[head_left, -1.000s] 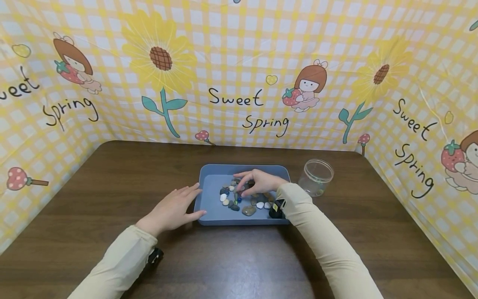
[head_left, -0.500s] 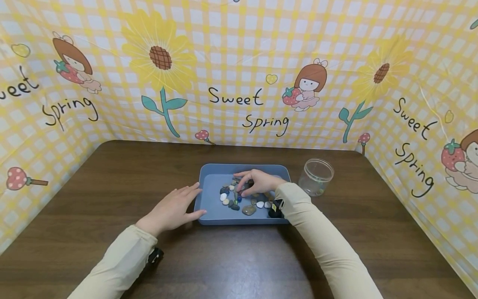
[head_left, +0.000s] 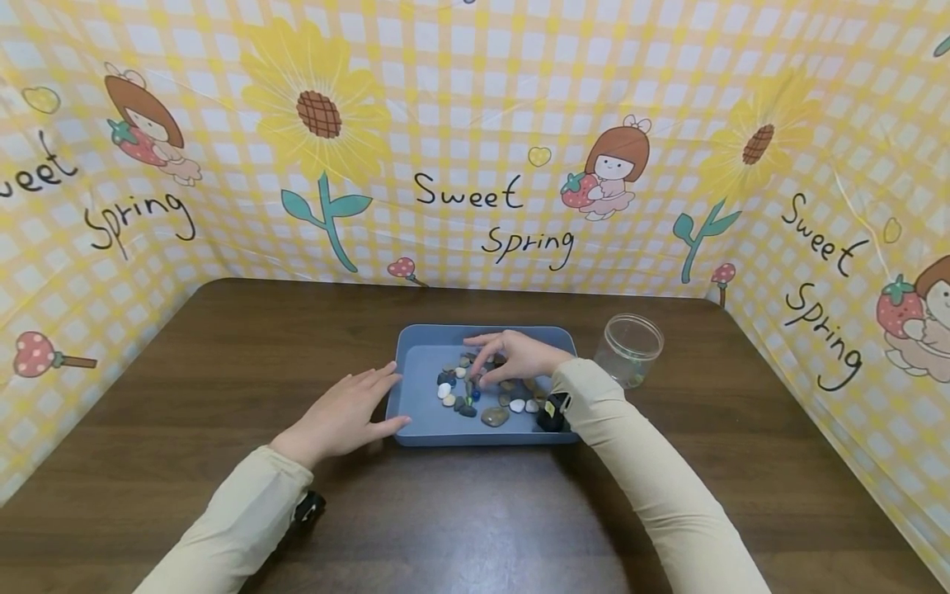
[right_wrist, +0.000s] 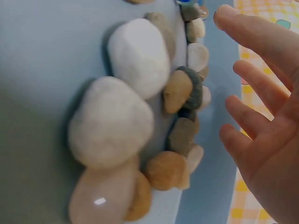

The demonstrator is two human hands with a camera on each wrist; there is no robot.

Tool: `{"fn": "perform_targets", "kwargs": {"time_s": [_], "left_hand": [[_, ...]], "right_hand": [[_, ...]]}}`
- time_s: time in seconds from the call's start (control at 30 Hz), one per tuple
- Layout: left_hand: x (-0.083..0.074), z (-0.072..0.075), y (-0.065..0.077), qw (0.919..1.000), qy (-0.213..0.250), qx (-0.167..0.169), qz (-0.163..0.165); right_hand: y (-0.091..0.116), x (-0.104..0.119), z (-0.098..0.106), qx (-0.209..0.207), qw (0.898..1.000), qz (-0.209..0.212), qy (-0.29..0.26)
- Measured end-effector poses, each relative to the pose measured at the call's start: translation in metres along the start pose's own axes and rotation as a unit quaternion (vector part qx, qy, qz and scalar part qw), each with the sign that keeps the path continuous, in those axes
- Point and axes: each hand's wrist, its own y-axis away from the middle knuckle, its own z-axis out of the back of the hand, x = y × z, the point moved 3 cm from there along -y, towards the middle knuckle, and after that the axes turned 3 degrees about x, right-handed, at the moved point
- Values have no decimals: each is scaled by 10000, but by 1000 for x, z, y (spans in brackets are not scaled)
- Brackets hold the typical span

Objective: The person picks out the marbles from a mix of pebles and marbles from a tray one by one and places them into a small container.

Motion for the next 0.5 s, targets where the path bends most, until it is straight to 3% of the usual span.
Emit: {"fn": "perform_targets", "kwargs": {"time_s": [0.5], "left_hand": [[0, -1, 0, 10000, 8, -63, -50]], "right_hand": [[15, 9, 12, -205, 9996, 190, 7]]}}
